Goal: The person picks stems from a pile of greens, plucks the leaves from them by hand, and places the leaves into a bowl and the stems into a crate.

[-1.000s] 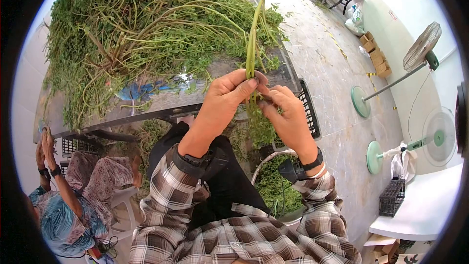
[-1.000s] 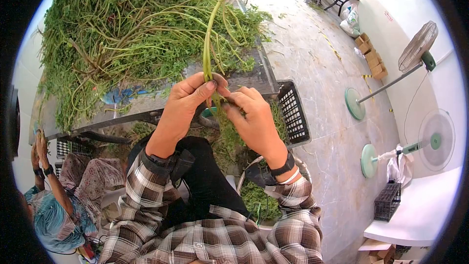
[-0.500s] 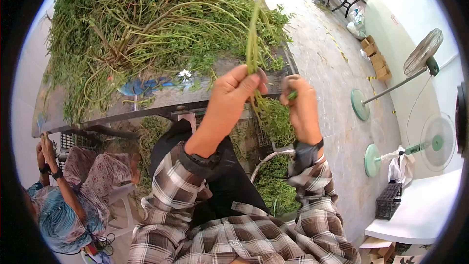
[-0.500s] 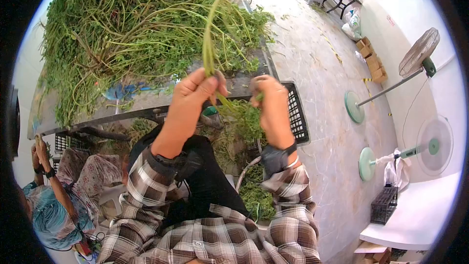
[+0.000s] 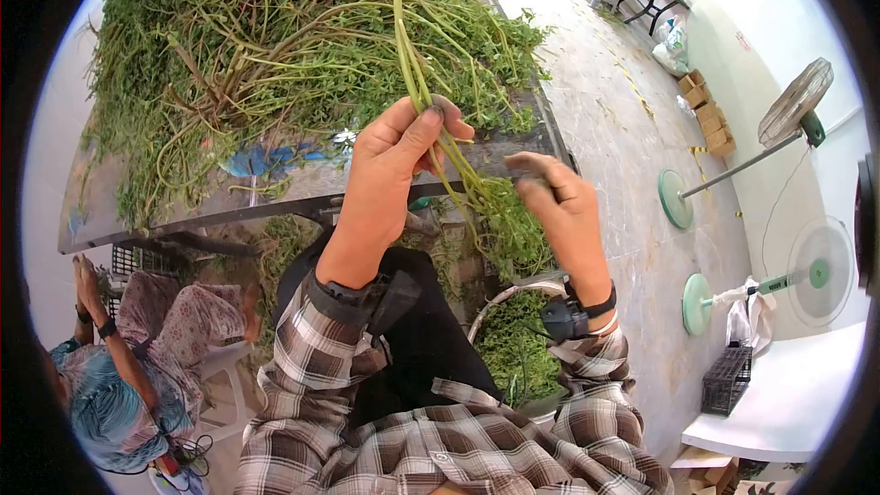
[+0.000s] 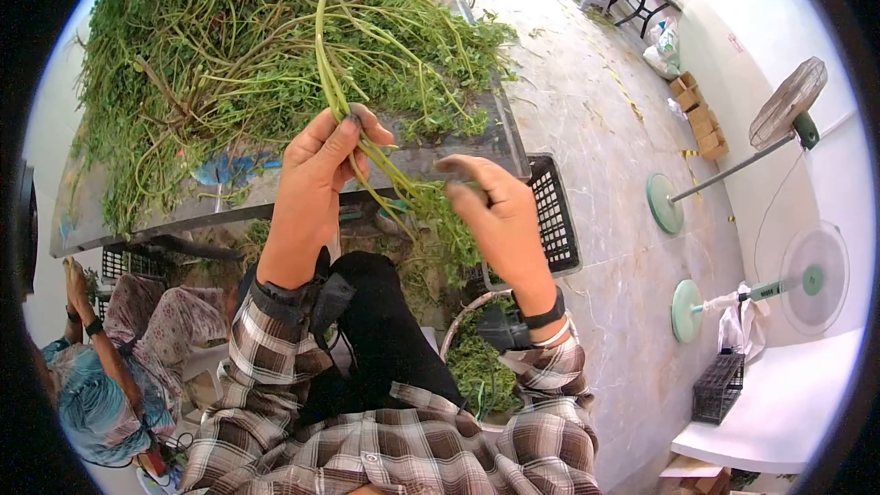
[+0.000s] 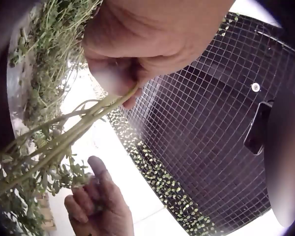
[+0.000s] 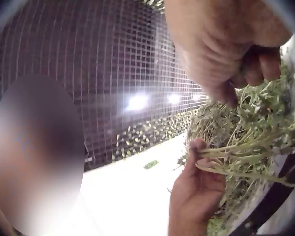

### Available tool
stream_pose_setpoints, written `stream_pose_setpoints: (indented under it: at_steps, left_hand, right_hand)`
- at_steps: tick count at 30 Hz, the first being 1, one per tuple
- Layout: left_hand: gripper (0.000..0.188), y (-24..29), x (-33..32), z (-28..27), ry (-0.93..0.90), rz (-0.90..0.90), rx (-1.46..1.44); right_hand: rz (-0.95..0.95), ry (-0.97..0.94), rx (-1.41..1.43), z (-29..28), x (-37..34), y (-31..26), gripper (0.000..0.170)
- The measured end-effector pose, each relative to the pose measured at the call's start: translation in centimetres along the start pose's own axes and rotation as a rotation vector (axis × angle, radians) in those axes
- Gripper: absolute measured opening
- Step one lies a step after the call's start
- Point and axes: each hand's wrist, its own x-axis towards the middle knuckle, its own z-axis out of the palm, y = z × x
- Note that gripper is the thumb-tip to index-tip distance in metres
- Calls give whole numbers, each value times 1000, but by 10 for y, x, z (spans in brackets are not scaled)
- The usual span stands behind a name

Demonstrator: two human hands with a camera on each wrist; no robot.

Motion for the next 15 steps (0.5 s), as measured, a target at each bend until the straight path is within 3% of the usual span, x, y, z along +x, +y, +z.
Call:
stream_pose_setpoints:
  at_steps: [2,4,9,15]
  left_hand:
    - [20,-1,0,-1,-41,-1,-10]
    - [20,3,-1,0,-54,-3,1]
    - [20,5,-1,-4,-69,6,42]
    - [19,6,-1,-7,-37,44,140]
  right_hand:
    - [-54,-110,-76,6,2,-9,27]
    - [51,-217,-94,5,5,-18,27]
    - [-206,-244,-119,13,16,2,19]
    - [-89,-328,-49,4,21,-4,12]
